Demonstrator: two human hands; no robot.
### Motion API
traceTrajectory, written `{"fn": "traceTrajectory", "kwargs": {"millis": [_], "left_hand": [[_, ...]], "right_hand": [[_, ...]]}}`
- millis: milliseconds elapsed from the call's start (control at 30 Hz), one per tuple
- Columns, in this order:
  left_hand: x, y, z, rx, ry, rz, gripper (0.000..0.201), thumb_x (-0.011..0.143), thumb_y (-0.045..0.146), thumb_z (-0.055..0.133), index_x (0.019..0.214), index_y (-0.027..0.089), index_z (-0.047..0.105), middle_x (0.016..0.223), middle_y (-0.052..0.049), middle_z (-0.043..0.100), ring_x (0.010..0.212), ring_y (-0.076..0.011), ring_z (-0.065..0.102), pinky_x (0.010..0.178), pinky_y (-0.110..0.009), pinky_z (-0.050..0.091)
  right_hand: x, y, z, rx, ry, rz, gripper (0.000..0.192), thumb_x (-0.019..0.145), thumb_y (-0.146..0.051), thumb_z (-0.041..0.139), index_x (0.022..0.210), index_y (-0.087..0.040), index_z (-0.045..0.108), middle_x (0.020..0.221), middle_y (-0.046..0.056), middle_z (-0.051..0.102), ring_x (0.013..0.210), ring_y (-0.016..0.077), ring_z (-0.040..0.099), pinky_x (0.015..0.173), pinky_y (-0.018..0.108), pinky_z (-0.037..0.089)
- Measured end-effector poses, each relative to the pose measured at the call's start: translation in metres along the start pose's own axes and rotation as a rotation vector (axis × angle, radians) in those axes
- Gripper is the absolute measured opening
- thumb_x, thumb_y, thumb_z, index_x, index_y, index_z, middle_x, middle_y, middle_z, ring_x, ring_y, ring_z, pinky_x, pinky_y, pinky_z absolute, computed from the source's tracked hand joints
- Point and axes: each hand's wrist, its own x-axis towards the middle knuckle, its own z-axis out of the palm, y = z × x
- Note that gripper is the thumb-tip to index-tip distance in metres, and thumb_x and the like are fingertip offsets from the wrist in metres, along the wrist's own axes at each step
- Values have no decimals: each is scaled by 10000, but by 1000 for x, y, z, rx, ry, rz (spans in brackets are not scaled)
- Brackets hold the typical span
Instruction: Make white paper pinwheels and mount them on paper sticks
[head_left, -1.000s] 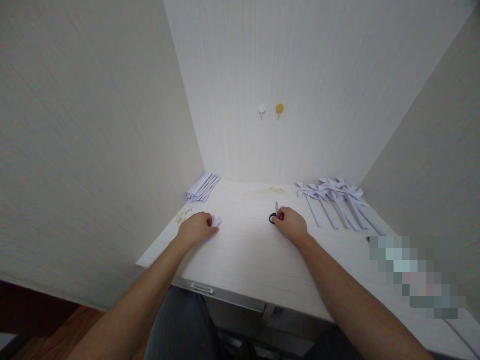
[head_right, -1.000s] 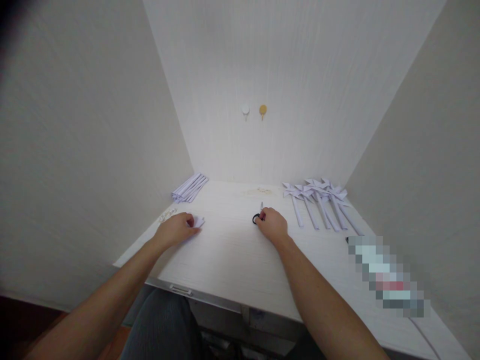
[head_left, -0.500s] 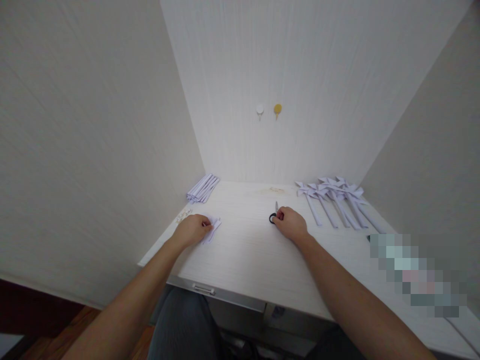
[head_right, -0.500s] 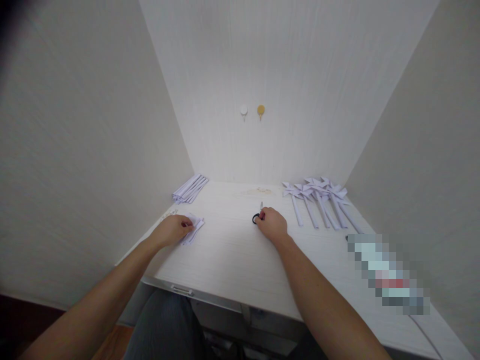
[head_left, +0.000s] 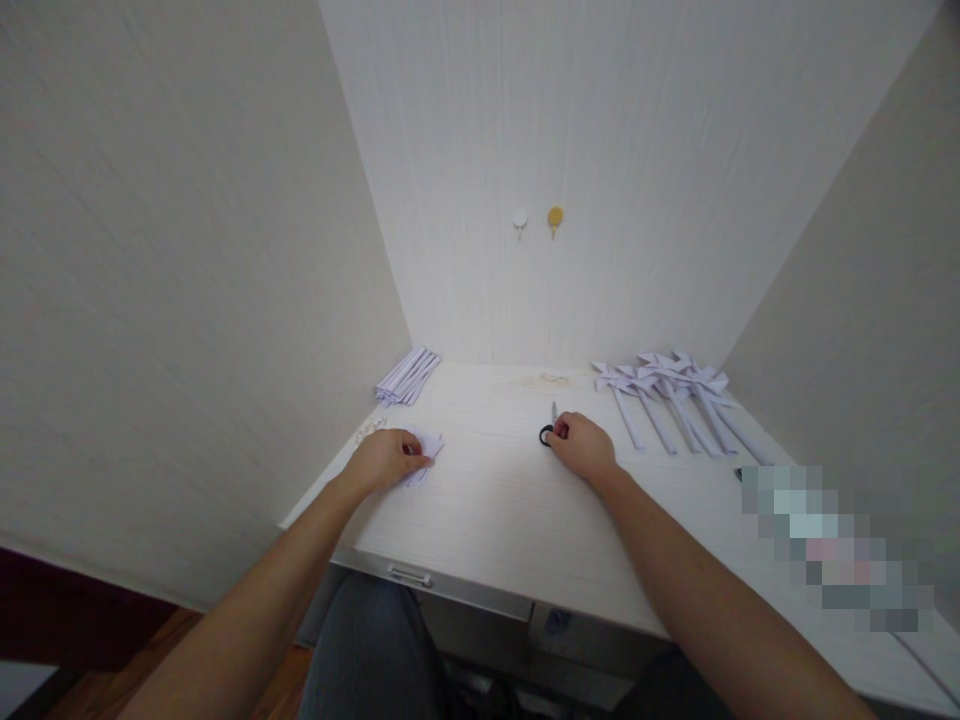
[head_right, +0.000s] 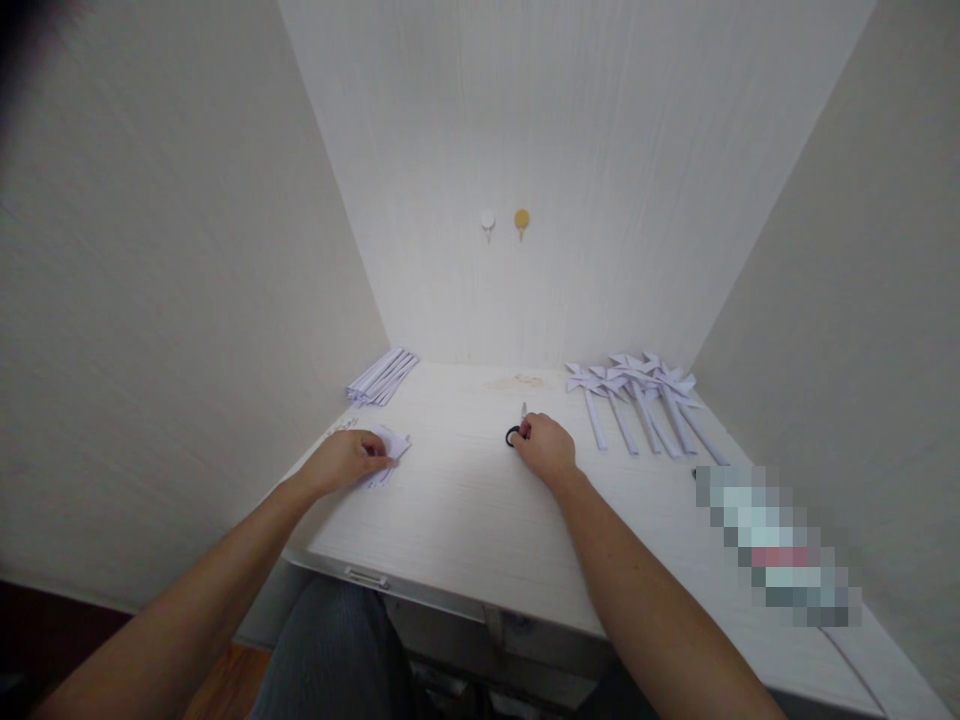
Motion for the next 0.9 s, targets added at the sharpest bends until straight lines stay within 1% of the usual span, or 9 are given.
{"fn": "traceTrajectory", "kwargs": {"millis": [100, 233, 433, 667, 900], "left_hand": [[-1, 0, 0, 14, 8, -1, 261, 861, 461, 672, 835, 238, 807, 913, -48, 808, 858, -231, 709, 756, -305, 457], [-1, 2, 0, 29, 9, -12, 299, 822, 536, 715, 826, 251, 802, 888, -39, 802, 834, -228, 706, 733, -299, 455], [-4, 4, -1, 54, 12, -35, 274, 825, 529, 722, 813, 266, 795, 882, -28, 801, 838, -215, 704, 734, -285, 449], [-6, 8, -3, 94, 20, -63, 228, 832, 480, 712, 842, 269, 798, 925, -34, 806, 883, -229, 716, 753, -294, 458], [-9, 11, -1, 128, 34, -82, 279, 845, 490, 681, 914, 244, 791, 1001, -52, 812, 920, -255, 724, 734, -319, 454]], "right_hand": [[0, 0, 0, 0, -3, 1, 279, 1020, -361, 657, 1226, -175, 677, 1229, 91, 698, 1031, 223, 701, 894, 431, 605], [1, 0, 0, 1, -10, 5, 283, 1020, -364, 657, 1228, -174, 676, 1229, 91, 698, 1028, 223, 701, 892, 431, 606], [1, 0, -1, 5, -13, 9, 282, 1021, -363, 655, 1232, -176, 675, 1234, 92, 696, 1032, 224, 700, 895, 432, 604], [0, -1, -2, 5, -18, 14, 284, 1021, -362, 655, 1236, -176, 674, 1240, 94, 695, 1036, 225, 700, 897, 433, 605], [-1, -2, -3, 14, -14, 6, 279, 1021, -361, 656, 1229, -177, 677, 1237, 93, 697, 1039, 225, 700, 902, 435, 603]]}}
